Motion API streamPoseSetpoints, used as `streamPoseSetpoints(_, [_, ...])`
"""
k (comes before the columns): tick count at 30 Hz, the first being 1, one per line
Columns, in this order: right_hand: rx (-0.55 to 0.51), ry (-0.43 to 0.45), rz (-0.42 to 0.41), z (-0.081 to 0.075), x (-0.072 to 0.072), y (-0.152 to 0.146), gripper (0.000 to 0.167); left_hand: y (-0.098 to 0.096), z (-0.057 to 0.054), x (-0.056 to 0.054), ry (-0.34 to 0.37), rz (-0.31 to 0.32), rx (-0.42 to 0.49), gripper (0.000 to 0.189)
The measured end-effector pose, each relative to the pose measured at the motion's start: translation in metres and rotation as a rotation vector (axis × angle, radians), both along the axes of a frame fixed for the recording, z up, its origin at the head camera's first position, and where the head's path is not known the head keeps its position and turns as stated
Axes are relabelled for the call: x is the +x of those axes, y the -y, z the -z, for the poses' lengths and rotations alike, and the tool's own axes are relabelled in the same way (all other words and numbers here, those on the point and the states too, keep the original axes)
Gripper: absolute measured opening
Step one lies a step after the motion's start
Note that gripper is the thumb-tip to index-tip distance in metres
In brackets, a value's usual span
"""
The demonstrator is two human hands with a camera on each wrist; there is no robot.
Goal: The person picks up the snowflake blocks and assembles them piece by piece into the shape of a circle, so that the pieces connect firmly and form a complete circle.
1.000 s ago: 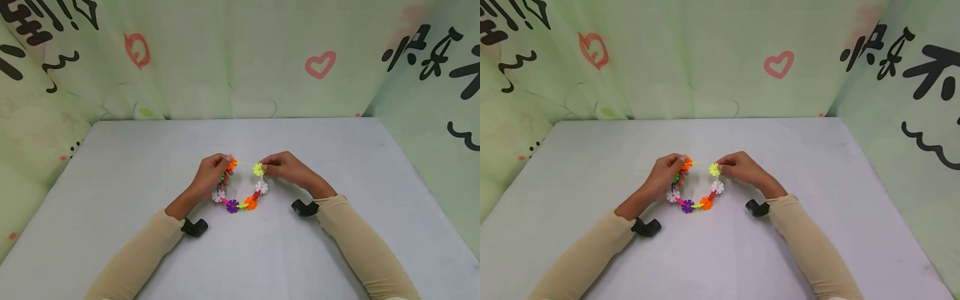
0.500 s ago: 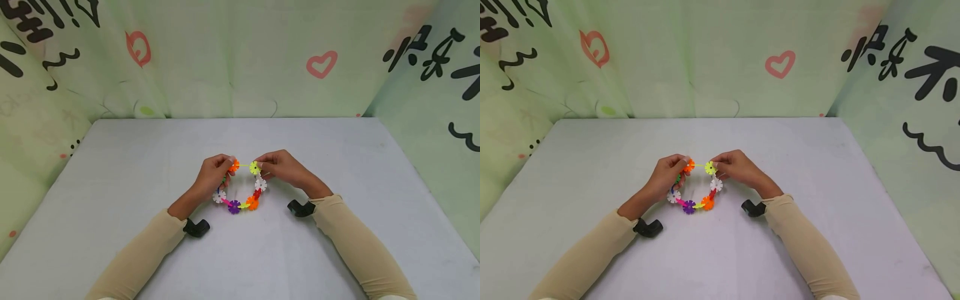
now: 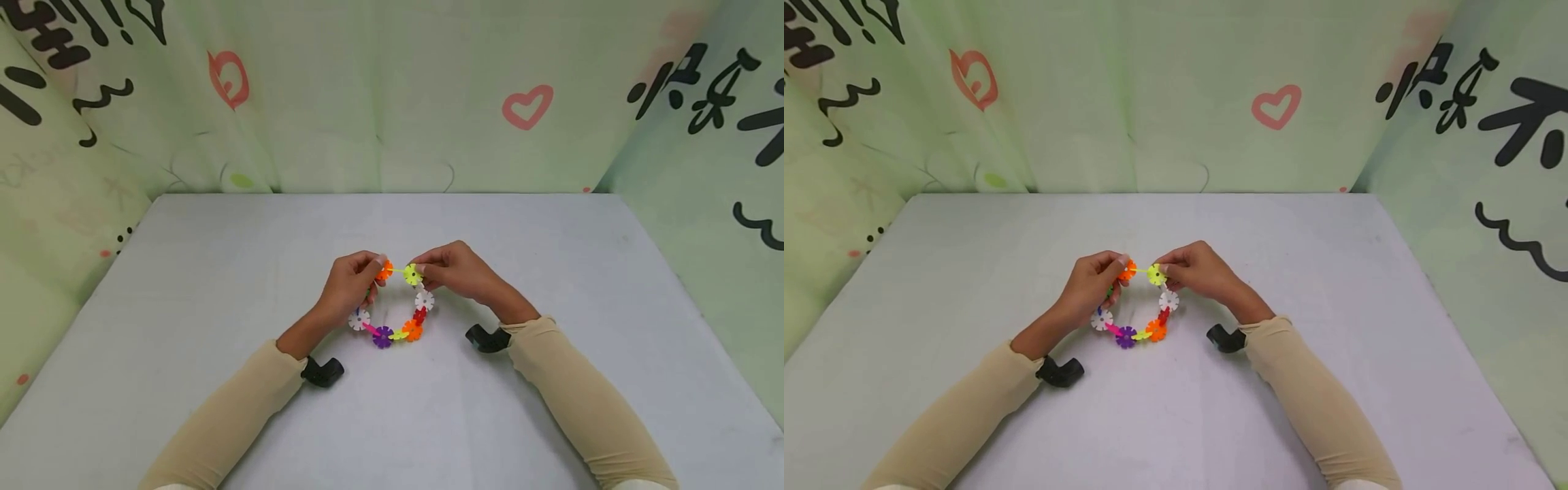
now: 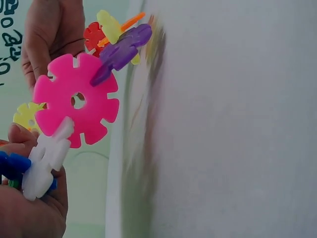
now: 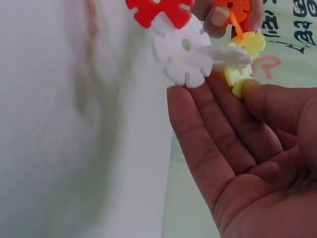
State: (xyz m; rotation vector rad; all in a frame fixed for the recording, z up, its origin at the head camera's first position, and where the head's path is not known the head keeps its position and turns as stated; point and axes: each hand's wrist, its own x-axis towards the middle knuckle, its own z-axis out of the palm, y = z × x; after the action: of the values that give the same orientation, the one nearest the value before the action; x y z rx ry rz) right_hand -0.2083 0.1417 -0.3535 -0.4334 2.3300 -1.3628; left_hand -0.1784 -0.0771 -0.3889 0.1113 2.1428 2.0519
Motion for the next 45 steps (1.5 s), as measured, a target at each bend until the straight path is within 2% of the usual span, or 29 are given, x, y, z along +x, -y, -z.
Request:
streamPoseSetpoints(5, [0.046, -0.069, 0.024, -0.001, 0.000, 0.004, 0.023, -0.006, 0.002, 0.001, -0.048, -0.041, -0.001, 0.029])
streamPoseSetpoints(12, [0.118, -0.127, 0.122, -0.004, 0.003, 0.011, 0.020, -0.014, 0.004, 0.003, -0.098, -0.098, 0.006, 0.036])
streamPoseSetpoints(18, [0.132, -0.160, 0.148, -0.003, 0.005, 0.013, 0.020, -0.016, 0.004, 0.004, -0.115, -0.091, -0.026, 0.036])
streamPoseSetpoints(26, [0.131, -0.159, 0.059, -0.001, 0.003, 0.010, 0.021, -0.013, 0.003, 0.003, -0.016, -0.065, -0.035, 0.033])
streamPoseSetpoints(31, [0.149, -0.159, 0.054, 0.006, -0.001, 0.002, 0.025, -0.014, 0.002, 0.000, 0.107, -0.044, -0.056, 0.033])
streamPoseSetpoints(34, [0.159, -0.107, 0.055, 0.007, -0.002, -0.003, 0.034, -0.014, 0.000, -0.006, 0.171, -0.047, -0.048, 0.034])
streamPoseSetpoints(37, [0.146, -0.024, 0.020, 0.005, -0.004, -0.008, 0.042, -0.011, -0.001, -0.014, 0.212, -0.077, -0.029, 0.034])
streamPoseSetpoints(40, [0.128, 0.038, -0.014, 0.004, -0.006, -0.010, 0.043, -0.008, -0.002, -0.021, 0.250, -0.097, -0.028, 0.035])
streamPoseSetpoints(42, [0.136, 0.032, -0.025, 0.005, -0.007, -0.010, 0.040, -0.006, -0.002, -0.025, 0.253, -0.090, -0.040, 0.035])
streamPoseSetpoints(45, [0.163, -0.025, 0.008, 0.007, -0.008, -0.009, 0.034, -0.005, -0.002, -0.028, 0.213, -0.067, -0.123, 0.038])
